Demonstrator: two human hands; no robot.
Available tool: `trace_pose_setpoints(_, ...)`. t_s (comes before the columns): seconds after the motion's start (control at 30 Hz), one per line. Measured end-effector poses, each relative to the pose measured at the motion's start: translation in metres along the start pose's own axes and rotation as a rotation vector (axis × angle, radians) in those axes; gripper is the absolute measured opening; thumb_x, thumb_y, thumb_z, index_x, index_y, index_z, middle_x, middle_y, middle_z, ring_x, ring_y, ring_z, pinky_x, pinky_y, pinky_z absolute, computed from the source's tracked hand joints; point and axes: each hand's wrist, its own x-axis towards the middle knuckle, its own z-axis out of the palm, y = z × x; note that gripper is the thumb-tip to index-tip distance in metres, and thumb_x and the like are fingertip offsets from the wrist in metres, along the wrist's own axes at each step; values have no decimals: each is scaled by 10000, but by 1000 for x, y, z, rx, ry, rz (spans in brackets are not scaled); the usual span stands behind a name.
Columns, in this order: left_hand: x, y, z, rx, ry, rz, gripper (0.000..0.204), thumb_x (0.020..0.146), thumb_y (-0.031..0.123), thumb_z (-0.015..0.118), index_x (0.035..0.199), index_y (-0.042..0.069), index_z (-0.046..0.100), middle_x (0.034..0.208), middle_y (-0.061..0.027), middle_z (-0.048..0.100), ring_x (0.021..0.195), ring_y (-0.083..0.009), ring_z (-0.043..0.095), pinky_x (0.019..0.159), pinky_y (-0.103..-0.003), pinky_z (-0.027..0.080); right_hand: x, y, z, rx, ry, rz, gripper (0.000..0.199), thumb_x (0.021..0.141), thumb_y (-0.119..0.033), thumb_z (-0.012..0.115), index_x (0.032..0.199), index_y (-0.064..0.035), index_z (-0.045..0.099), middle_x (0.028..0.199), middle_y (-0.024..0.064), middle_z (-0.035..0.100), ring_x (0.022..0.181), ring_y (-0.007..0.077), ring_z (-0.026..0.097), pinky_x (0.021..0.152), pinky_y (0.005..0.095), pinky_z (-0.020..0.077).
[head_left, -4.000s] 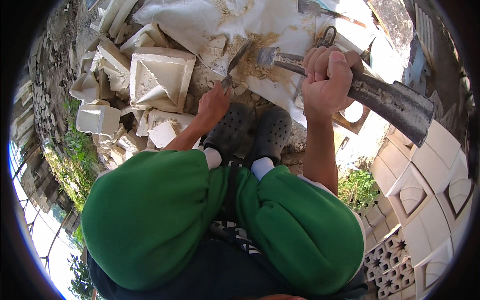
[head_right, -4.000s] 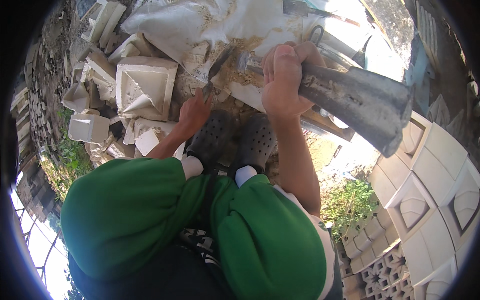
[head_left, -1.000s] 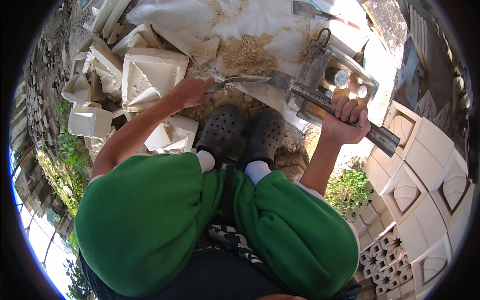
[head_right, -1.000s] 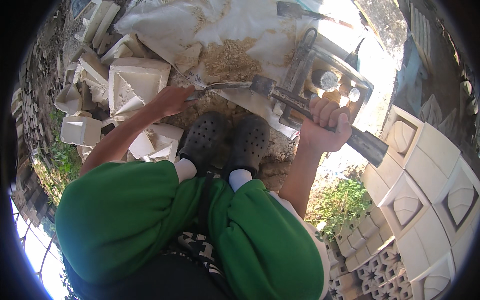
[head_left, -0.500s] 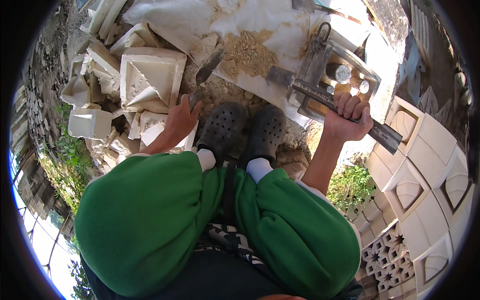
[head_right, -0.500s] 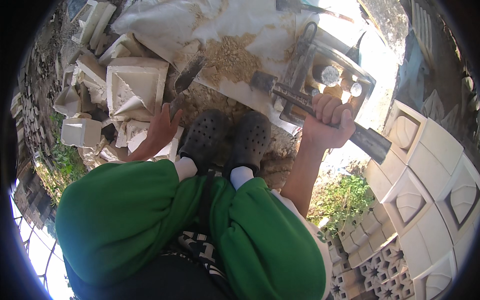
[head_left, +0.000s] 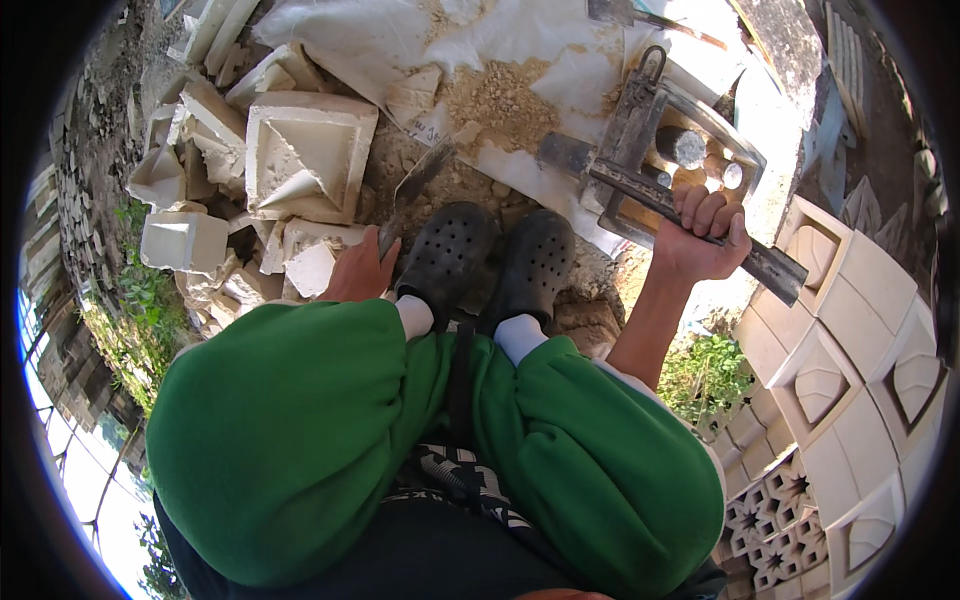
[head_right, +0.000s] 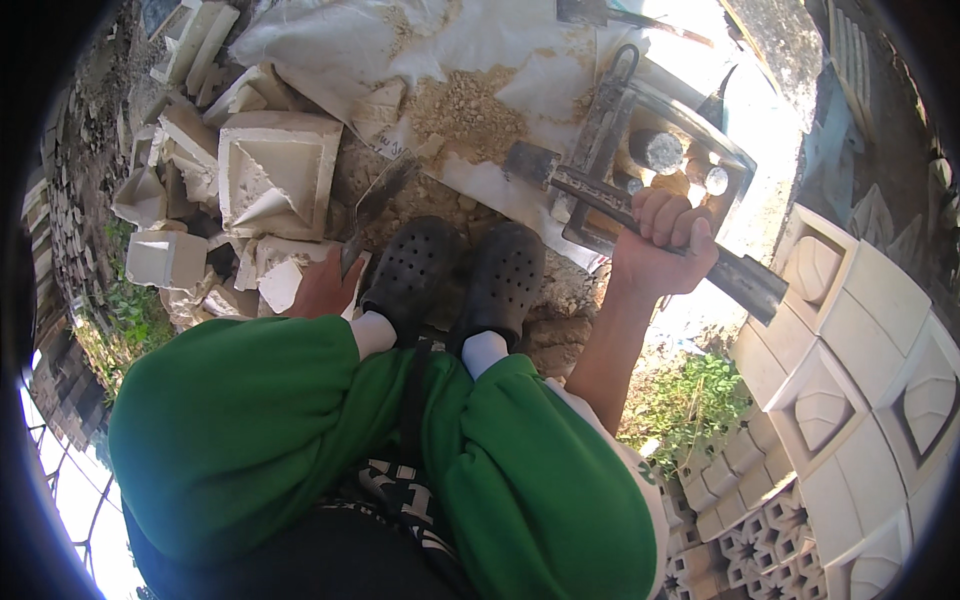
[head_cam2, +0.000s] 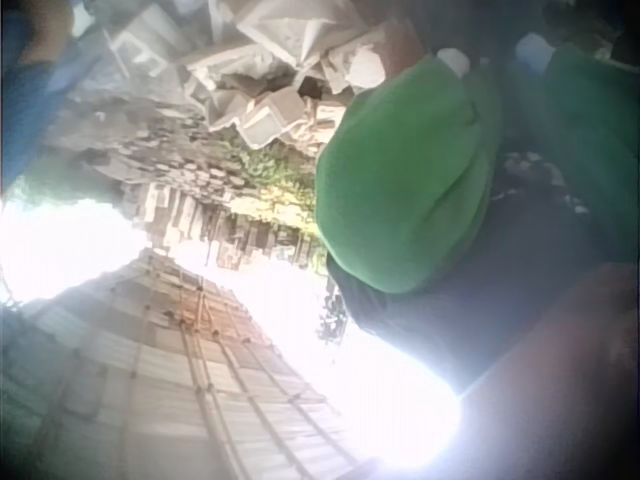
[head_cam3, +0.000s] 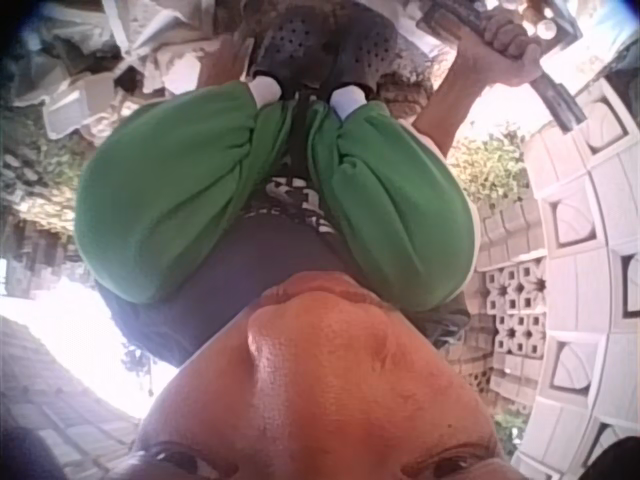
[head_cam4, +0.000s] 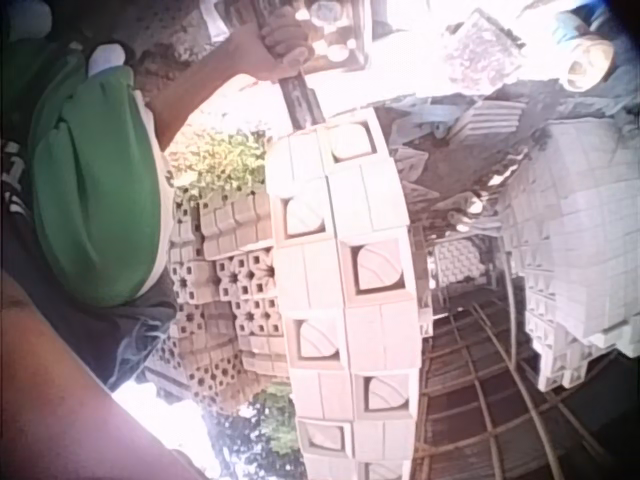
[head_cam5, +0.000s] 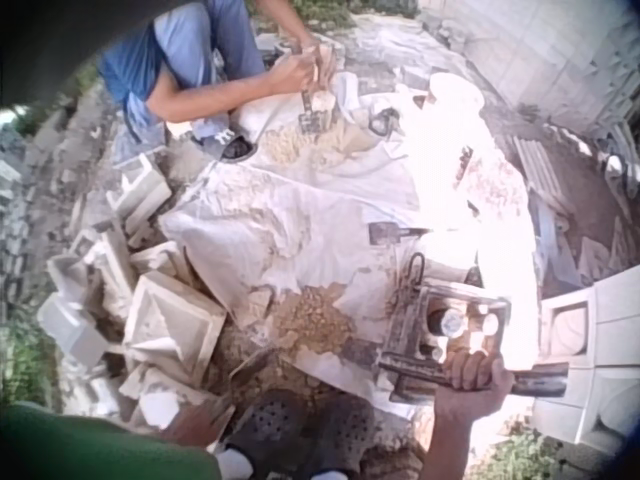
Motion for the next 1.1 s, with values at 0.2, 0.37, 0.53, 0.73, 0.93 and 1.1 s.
trace_pose_setpoints(0.2,17,15,-5,-32,29,39,347,927,303,512,983,-18,391,700,-298,593,678,-501,566,613,-570,438,-2,0,0,-5,7,11,351,811,-264,464,561,-154,244,489,-2,241,487,142,234,529,322,239)
trace_pose_setpoints(0.37,9,24,-18,-45,17,36,353,927,303,512,1001,-21,390,706,-293,596,681,-497,565,624,-571,432,-1,0,-1,5,12,8,349,807,-263,468,563,-155,243,491,1,243,490,144,241,534,322,245)
trace_pose_setpoints(0.53,8,21,-21,-65,15,77,351,925,300,518,997,-21,395,683,-285,592,658,-493,563,601,-568,427,-1,-1,1,1,-13,4,342,806,-254,469,564,-154,250,494,0,249,491,145,244,536,321,249)
trace_pose_setpoints(0.73,41,26,-15,-79,92,168,356,915,285,541,974,-37,404,630,-276,575,611,-487,557,549,-563,423,-4,0,2,4,-9,5,340,803,-250,476,565,-154,253,493,-1,249,489,144,245,535,320,246)
trace_pose_setpoints(0.93,67,44,-24,-21,129,145,408,925,337,524,1020,-54,453,681,-272,602,690,-475,585,609,-537,439,-6,0,6,-2,-14,2,333,798,-236,484,565,-144,264,491,6,256,485,144,244,528,322,243)
trace_pose_setpoints(1.1,60,55,-38,-172,149,15,438,924,359,513,1075,-49,458,715,-280,610,741,-480,593,686,-535,442,-5,-5,35,-78,-207,-17,313,805,-220,471,577,-135,275,494,-4,243,484,131,227,523,318,233)
